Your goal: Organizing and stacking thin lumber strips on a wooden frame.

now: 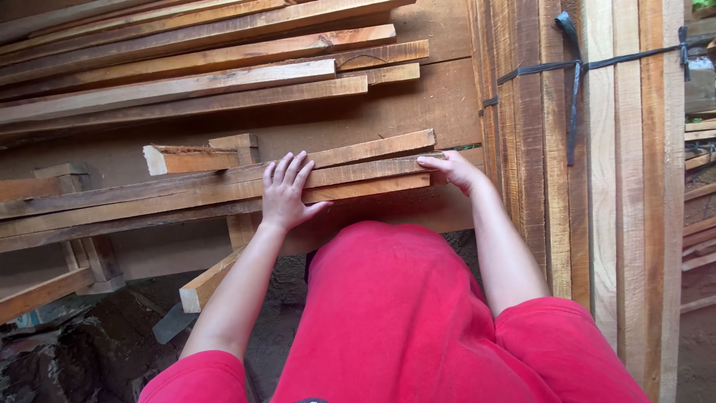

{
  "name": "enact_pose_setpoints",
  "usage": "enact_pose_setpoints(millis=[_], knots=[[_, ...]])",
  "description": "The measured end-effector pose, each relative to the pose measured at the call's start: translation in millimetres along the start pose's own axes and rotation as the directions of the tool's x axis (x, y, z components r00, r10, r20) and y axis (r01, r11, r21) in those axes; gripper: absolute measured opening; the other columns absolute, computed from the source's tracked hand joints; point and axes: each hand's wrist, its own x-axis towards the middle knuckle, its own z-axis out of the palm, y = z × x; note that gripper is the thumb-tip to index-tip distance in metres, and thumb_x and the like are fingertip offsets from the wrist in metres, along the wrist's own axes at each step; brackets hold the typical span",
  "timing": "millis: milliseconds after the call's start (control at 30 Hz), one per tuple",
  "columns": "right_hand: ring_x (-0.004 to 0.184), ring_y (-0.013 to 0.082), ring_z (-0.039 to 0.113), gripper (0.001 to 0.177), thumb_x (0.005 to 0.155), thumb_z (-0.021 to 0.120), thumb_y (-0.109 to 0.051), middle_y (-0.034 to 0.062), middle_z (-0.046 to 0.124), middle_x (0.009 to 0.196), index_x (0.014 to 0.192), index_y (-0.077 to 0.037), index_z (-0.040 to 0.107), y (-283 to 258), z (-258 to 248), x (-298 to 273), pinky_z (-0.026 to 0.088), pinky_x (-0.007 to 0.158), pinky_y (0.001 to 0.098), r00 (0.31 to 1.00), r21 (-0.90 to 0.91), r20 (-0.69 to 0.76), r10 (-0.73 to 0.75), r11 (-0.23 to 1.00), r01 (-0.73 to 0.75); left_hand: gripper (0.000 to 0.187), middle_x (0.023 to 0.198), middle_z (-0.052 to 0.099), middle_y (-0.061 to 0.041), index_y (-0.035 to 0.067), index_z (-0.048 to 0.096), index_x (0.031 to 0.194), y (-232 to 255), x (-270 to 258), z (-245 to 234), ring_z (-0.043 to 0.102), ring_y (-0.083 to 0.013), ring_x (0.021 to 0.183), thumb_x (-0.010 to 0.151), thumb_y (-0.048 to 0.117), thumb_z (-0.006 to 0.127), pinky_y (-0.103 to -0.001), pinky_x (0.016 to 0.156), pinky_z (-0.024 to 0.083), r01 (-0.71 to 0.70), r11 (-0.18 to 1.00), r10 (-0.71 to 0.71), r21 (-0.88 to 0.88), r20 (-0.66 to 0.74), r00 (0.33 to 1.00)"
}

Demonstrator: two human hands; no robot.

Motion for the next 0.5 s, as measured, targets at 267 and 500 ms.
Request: enact_pose_setpoints(millis=[267,500], knots=[[0.091,0.0207,0.073,0.028,0.085,0.082,-0.026,0.0067,0.076,0.101,0.109,-0.012,0.079,87,-9,59,0.061,0.082,0.039,0.993,0.257,-0.105,-0.053,0.963,0.079,0.098,0.158,0.05,0.0,0.025,0.058,0.144,-1,-3,3,0.044,-0.0272,0.145,0.062,0.074,0.079,-0.052,0.118,0.028,-0.005,1.0,0.006,0.004,-0.029,1.0],[0.087,0.0162,0.069,0.026,0.081,0.085,-0.025,0.0021,0.073,0.093,0.102,-0.012,0.077,67,8,30,0.06,0.082,0.0357,0.955,0.342,-0.292,-0.053,0.927,0.156,0.095,0.156,0.052,-0.002,0.023,0.06,0.141,3,2,-3,0.047,-0.03,0.142,0.065,0.076,0.077,-0.051,0.116,0.031,-0.026,0.999,0.025,-0.018,-0.049,0.998]])
